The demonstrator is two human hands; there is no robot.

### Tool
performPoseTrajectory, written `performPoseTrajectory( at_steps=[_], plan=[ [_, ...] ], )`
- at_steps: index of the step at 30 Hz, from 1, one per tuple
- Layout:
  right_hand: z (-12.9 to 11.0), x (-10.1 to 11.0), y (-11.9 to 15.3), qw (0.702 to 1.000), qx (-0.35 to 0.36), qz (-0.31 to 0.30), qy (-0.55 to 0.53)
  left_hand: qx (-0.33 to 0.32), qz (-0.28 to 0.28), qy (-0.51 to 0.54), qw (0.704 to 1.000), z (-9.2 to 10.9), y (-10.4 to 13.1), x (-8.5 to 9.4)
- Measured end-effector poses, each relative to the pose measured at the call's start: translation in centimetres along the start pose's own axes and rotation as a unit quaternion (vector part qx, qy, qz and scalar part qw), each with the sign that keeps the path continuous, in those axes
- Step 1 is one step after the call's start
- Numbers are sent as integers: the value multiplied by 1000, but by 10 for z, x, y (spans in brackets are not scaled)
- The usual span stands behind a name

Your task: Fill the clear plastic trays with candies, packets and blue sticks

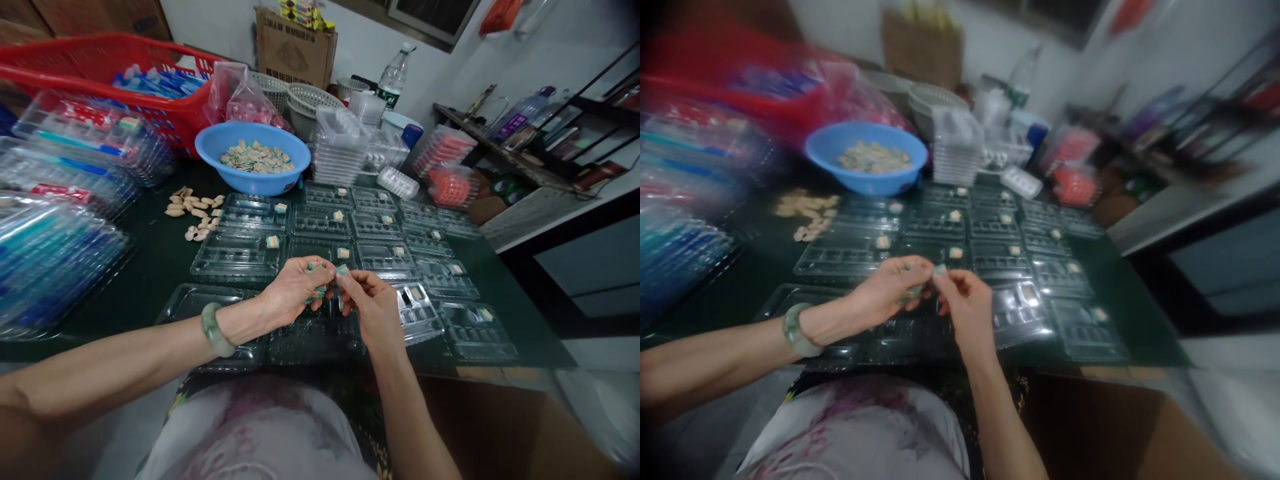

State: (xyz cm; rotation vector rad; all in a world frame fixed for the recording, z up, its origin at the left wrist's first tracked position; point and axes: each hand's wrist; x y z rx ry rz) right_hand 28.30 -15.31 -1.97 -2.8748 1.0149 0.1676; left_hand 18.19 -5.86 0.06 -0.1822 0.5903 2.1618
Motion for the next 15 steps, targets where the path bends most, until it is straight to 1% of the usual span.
performPoseTrajectory(
  at_steps=[5,9,12,15],
  plan=[
    [2,-4,2,999,4,37,-36,4,-2,2,1000,1,3,-1],
    [5,-6,4,996,7,65,-53,-6,-2,-36,999,2,5,-1],
    [8,-6,5,997,6,62,-39,10,0,-66,998,3,6,0],
    [11,-3,5,998,8,57,-16,24,-14,-72,997,1,6,0]
  ],
)
Point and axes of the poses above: each hand's wrist, its own y-axis away from the middle knuckle, its own x-axis out of the back of the hand, z = x × y, and after that the axes turned 6 degrees about x, right-handed
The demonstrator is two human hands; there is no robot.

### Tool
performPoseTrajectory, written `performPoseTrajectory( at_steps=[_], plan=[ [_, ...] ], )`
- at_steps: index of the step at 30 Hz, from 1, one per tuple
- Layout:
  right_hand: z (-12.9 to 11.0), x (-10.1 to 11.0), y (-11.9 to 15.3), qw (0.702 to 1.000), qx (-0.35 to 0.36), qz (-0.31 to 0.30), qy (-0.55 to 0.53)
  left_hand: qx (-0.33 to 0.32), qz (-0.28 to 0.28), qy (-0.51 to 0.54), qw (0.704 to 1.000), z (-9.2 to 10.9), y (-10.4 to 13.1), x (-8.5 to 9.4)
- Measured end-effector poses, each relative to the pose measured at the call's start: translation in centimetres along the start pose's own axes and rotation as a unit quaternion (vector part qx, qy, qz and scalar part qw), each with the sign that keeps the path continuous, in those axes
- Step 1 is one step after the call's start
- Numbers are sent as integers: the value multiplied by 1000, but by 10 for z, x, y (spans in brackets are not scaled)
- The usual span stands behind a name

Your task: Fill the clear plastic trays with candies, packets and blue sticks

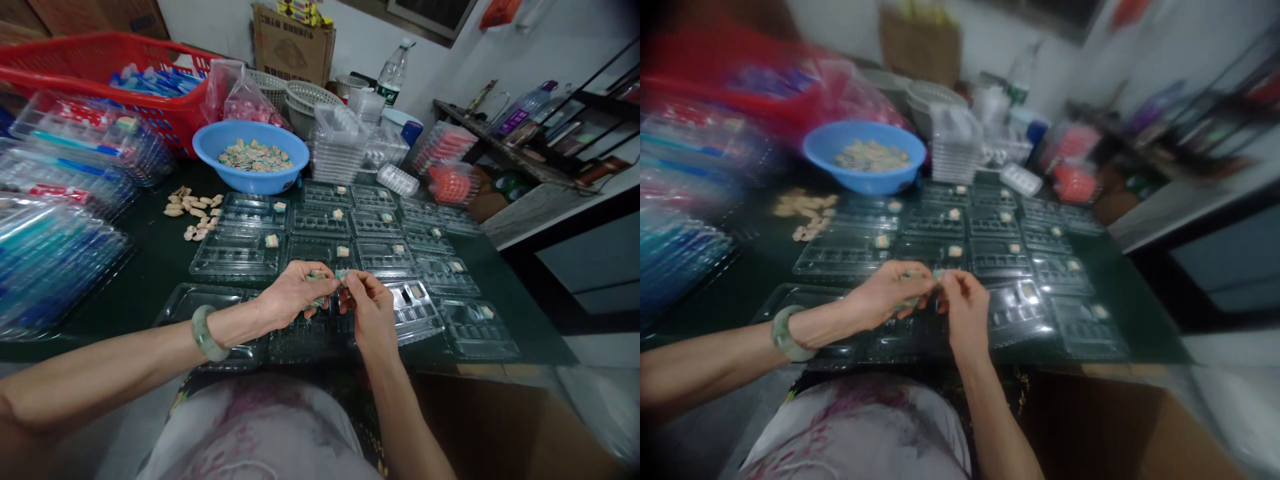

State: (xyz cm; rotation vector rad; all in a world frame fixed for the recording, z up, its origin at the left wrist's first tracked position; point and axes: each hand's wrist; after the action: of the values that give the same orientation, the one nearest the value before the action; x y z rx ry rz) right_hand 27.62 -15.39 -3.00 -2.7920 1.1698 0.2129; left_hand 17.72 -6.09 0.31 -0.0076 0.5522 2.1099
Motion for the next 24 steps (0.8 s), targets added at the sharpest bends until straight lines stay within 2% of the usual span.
performPoseTrajectory(
  at_steps=[4,12,14,19,22,24],
  plan=[
    [0,3,0,1000,11,1,19,-4,-24,17,1000,-4,-1,2],
    [-6,0,0,998,15,-49,45,13,-9,-20,1000,2,0,8],
    [-7,0,-2,997,13,-71,40,7,-5,-35,999,2,-1,11],
    [-10,10,-14,986,-29,-161,28,36,-47,-38,998,4,-4,16],
    [-15,18,-25,977,-46,-203,46,33,-32,-63,997,6,-8,16],
    [-18,20,-32,975,-53,-209,58,23,-21,-88,996,7,-13,16]
  ],
)
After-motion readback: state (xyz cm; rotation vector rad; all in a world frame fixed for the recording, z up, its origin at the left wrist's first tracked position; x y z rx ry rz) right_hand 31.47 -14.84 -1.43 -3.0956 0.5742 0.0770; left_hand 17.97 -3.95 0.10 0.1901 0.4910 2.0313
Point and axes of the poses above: each hand's wrist, its own y-axis away from the middle knuckle, its own x-axis out of the back of the hand, z = x × y, and after that the axes turned 6 degrees about x, right-handed
